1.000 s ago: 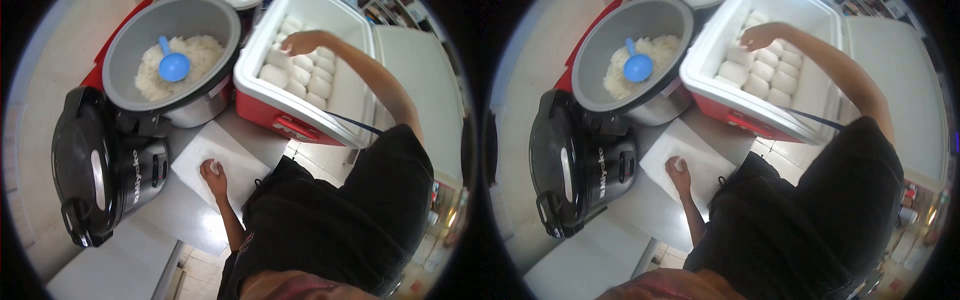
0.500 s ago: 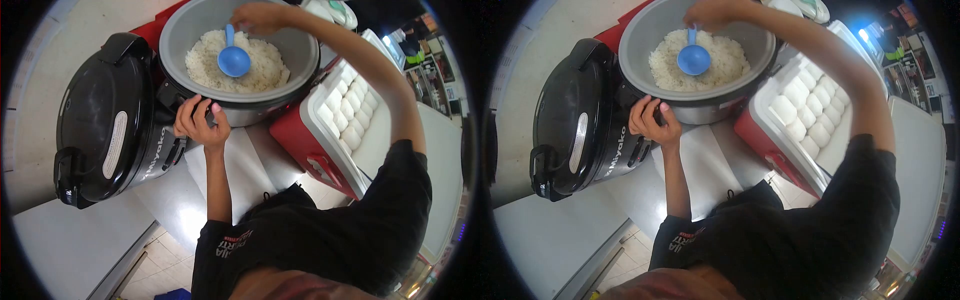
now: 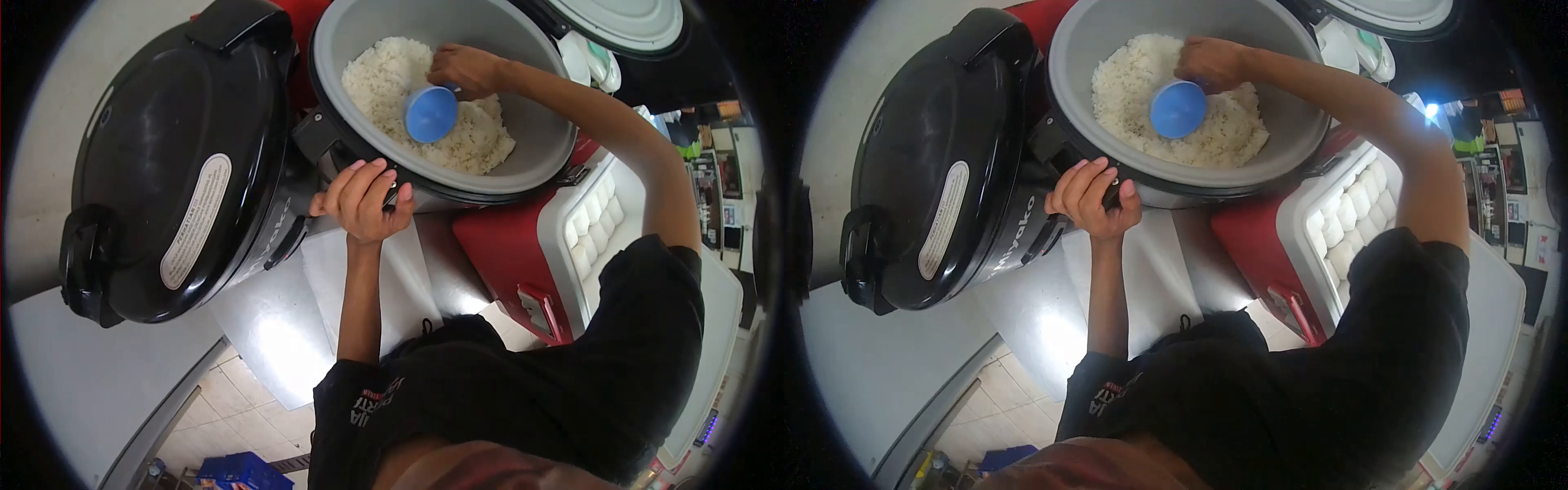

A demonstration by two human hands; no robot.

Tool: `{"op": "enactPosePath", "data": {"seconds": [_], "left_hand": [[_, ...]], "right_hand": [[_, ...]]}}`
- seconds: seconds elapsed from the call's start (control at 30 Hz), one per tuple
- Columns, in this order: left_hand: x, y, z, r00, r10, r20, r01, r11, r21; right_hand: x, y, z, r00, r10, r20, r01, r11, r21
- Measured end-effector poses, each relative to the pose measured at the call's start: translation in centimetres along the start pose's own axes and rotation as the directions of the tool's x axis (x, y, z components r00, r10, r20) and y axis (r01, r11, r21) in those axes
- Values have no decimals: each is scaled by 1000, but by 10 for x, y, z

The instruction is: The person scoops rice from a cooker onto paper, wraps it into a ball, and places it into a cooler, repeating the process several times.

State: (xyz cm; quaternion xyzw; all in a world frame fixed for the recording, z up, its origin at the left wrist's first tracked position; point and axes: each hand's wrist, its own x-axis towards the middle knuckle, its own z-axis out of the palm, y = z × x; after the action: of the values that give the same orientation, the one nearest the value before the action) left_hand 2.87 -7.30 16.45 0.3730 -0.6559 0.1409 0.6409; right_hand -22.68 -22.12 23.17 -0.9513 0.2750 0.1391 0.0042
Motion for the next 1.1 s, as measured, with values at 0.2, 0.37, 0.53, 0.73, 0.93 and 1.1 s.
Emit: {"op": "enactPosePath", "data": {"seconds": [0.2,0.37,0.53,0.73,0.93,1.1], "left_hand": [[-2,1,5,996,-59,-64,53,995,-80],[-2,3,5,995,-69,-73,63,995,-73],[-2,3,5,995,-76,-64,74,996,-43],[-2,3,10,987,-88,-136,79,995,-67],[-2,4,9,991,-49,-124,47,999,-25],[0,2,4,997,-32,-64,30,999,-21]], "right_hand": [[-32,3,-7,869,456,-191,-420,885,203],[-14,47,11,759,636,-141,-648,758,-70],[29,16,36,856,514,61,-494,776,392],[41,-93,-17,718,312,622,-695,369,617],[-1,-114,-82,709,359,607,-701,266,662],[-19,-70,-61,714,227,662,-683,18,730]]}}
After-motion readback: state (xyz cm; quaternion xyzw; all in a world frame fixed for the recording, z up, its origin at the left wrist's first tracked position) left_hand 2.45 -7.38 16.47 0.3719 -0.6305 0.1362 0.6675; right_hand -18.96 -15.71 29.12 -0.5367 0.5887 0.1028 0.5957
